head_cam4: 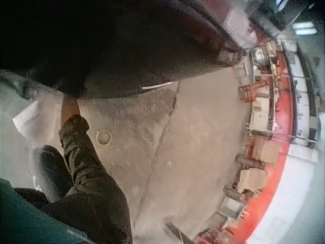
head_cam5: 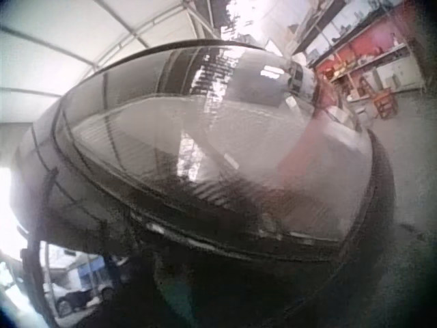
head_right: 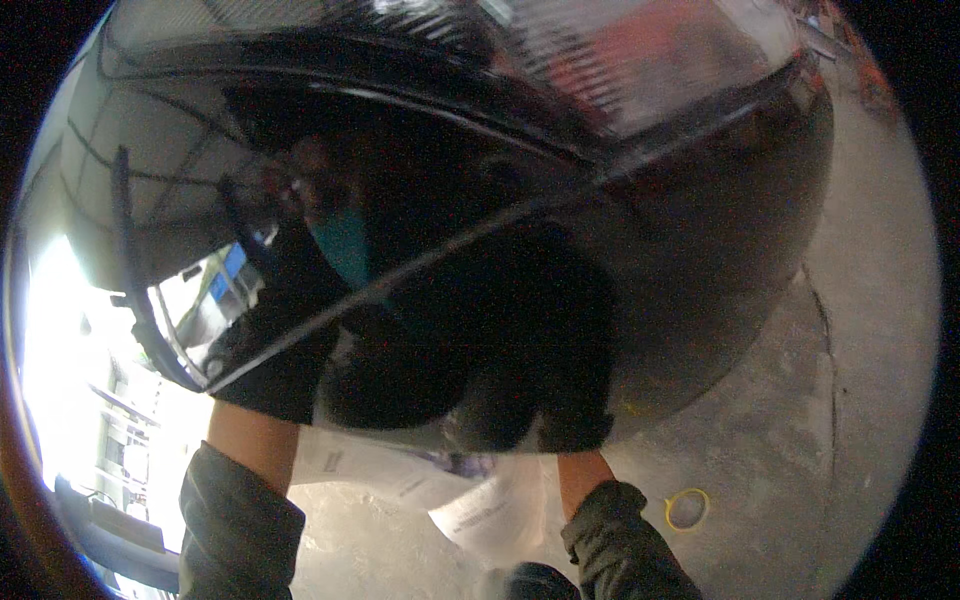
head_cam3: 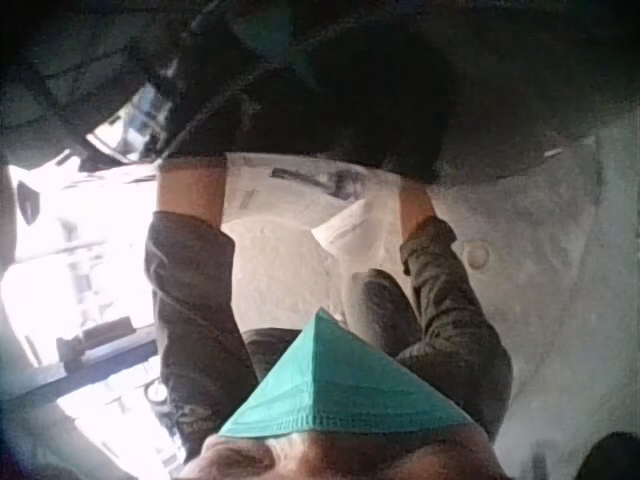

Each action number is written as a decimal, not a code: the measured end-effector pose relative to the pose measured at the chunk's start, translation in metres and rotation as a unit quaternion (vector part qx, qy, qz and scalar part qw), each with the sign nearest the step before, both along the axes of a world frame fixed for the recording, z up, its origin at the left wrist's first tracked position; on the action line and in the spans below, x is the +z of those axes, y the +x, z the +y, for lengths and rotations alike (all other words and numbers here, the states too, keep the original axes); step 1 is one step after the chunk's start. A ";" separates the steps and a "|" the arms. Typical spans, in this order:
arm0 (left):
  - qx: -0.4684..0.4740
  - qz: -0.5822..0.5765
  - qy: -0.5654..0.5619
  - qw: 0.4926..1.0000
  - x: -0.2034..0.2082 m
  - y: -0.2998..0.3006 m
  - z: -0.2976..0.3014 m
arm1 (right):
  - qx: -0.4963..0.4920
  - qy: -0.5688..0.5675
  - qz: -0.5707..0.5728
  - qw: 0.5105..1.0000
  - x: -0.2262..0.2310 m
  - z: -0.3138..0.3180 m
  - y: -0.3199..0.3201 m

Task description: The person places sheets of newspaper on the hood, front bumper, and wheel arches of a black car and secures them with yellow masking tape. The person smooths the paper and applies tape along the edges to hold the newspaper in place.

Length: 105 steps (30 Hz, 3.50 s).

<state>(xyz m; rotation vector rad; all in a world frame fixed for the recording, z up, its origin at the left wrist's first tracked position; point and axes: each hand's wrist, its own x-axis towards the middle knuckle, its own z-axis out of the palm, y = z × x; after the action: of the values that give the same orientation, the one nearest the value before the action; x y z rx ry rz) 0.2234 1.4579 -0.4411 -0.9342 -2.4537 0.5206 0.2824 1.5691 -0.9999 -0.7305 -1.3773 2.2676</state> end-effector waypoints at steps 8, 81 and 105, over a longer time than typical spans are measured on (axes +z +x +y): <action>0.052 0.014 -0.029 0.998 0.015 -0.009 -0.002 | 0.096 0.138 -0.092 0.982 0.049 0.039 0.102; -0.043 0.037 0.932 0.358 -0.123 0.083 -0.170 | 0.210 0.072 -0.178 0.959 0.312 0.058 0.262; 0.038 -0.057 0.907 0.414 -0.126 0.056 -0.155 | 0.203 0.063 -0.169 0.962 0.308 0.061 0.266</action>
<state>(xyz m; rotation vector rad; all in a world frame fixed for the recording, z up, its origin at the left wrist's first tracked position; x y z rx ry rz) 0.2789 1.3028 -0.5672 0.2369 -1.4733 -1.9257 0.5483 1.6298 -0.6920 -0.8906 -1.9689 2.4009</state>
